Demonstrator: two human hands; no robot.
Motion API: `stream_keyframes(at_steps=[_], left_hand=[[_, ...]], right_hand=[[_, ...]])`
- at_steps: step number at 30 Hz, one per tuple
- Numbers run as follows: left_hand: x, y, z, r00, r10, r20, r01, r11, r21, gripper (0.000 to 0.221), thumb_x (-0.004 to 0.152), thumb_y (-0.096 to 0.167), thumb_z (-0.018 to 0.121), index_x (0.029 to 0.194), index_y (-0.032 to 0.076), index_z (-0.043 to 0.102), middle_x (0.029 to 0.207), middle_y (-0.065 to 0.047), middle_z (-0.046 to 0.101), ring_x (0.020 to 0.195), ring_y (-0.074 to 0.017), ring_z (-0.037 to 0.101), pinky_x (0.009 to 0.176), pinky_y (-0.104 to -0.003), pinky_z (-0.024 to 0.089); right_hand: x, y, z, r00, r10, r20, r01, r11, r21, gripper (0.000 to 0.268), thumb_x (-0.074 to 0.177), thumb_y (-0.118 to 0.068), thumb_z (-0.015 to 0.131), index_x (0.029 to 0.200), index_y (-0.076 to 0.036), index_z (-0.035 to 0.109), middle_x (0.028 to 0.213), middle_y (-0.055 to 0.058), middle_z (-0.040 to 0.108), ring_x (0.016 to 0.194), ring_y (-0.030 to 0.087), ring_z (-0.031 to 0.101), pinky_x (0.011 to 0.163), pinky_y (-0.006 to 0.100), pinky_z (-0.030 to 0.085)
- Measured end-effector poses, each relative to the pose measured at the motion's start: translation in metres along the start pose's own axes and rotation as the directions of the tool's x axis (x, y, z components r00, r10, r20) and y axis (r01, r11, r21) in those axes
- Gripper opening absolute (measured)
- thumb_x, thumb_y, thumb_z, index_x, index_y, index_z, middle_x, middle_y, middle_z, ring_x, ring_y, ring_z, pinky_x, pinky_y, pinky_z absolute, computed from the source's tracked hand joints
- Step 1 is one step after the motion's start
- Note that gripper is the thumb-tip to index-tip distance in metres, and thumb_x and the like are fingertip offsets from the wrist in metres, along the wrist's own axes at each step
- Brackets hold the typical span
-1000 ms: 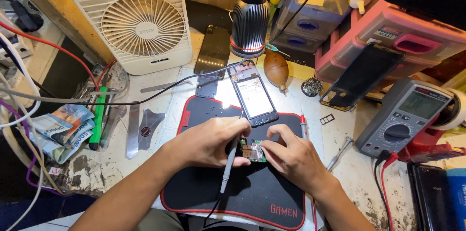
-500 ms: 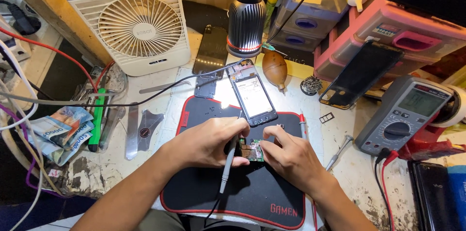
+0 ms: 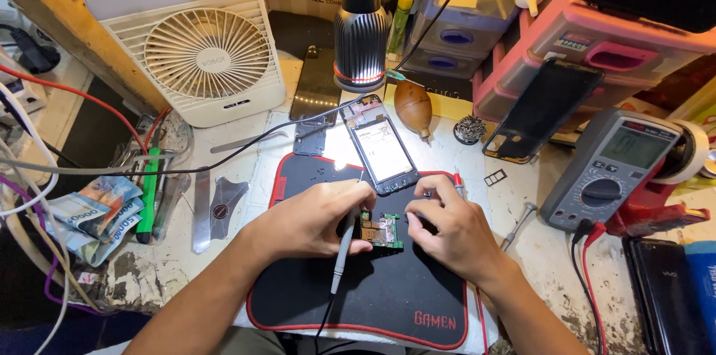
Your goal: Using a multimeter to test components on a mobile phone motherboard for diagnostic purposes.
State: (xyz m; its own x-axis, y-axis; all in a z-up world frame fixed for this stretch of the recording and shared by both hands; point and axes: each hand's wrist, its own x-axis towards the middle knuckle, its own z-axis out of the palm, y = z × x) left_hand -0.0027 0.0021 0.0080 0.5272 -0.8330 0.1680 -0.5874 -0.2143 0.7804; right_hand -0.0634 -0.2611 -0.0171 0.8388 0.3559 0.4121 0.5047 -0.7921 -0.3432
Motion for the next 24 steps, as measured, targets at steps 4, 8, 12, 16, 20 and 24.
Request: stream_keyframes(at_steps=[4,8,12,16,20,24], left_hand=[[0.0,0.002,-0.004,1.0,-0.004,0.016,0.004,1.0,0.026,0.046,0.079,0.021,0.087,0.111,0.003,0.059,0.088,-0.017,0.065,0.083,-0.0364,0.07,0.069,-0.04,0.06],[-0.002,0.0,-0.004,0.999,-0.032,0.03,0.03,0.997,0.067,0.048,0.079,0.022,0.087,0.114,0.004,0.06,0.09,-0.015,0.066,0.087,-0.0352,0.068,0.072,-0.041,0.06],[-0.001,0.002,-0.005,0.998,-0.051,0.036,0.048,0.995,0.082,0.049,0.078,0.02,0.088,0.116,0.003,0.061,0.091,-0.015,0.067,0.088,-0.0348,0.067,0.074,-0.041,0.06],[-0.001,0.0,-0.005,0.998,-0.052,0.036,0.048,0.995,0.084,0.05,0.077,0.02,0.089,0.116,0.004,0.062,0.091,-0.014,0.067,0.088,-0.0341,0.066,0.074,-0.041,0.059],[0.0,0.0,-0.002,0.995,-0.092,0.039,0.087,0.99,0.115,0.049,0.076,0.02,0.089,0.114,0.007,0.062,0.089,-0.013,0.067,0.09,-0.0351,0.066,0.074,-0.042,0.059],[0.0,0.0,-0.006,0.987,-0.154,0.053,0.142,0.974,0.176,0.047,0.077,0.021,0.088,0.113,0.009,0.062,0.09,-0.013,0.067,0.094,-0.0353,0.065,0.077,-0.042,0.059]], right_hand=[[0.002,0.008,-0.012,0.996,0.08,-0.025,-0.081,0.996,-0.027,0.004,0.086,-0.015,0.071,0.083,-0.013,0.072,0.103,0.001,0.062,0.067,0.021,0.07,0.058,0.034,0.057],[0.001,0.017,-0.023,0.974,0.217,0.062,-0.212,0.974,-0.087,0.007,0.086,-0.015,0.072,0.082,-0.012,0.075,0.105,0.002,0.062,0.069,0.024,0.072,0.062,0.037,0.058],[0.002,0.02,-0.028,0.937,0.323,0.134,-0.304,0.942,-0.142,0.01,0.088,-0.019,0.071,0.084,-0.012,0.076,0.11,0.003,0.06,0.075,0.028,0.074,0.067,0.041,0.059],[0.007,0.016,-0.034,0.894,0.418,0.16,-0.395,0.905,-0.157,0.012,0.089,-0.02,0.07,0.084,-0.013,0.077,0.111,0.002,0.06,0.076,0.029,0.075,0.068,0.042,0.06],[0.008,0.021,-0.038,0.852,0.491,0.18,-0.476,0.871,-0.12,0.016,0.096,-0.017,0.065,0.098,-0.013,0.08,0.111,0.005,0.062,0.077,0.026,0.076,0.069,0.037,0.059],[0.011,0.024,-0.046,0.773,0.609,0.177,-0.601,0.793,-0.098,0.025,0.101,-0.017,0.058,0.117,-0.013,0.077,0.111,0.012,0.064,0.081,0.028,0.077,0.069,0.039,0.06]])
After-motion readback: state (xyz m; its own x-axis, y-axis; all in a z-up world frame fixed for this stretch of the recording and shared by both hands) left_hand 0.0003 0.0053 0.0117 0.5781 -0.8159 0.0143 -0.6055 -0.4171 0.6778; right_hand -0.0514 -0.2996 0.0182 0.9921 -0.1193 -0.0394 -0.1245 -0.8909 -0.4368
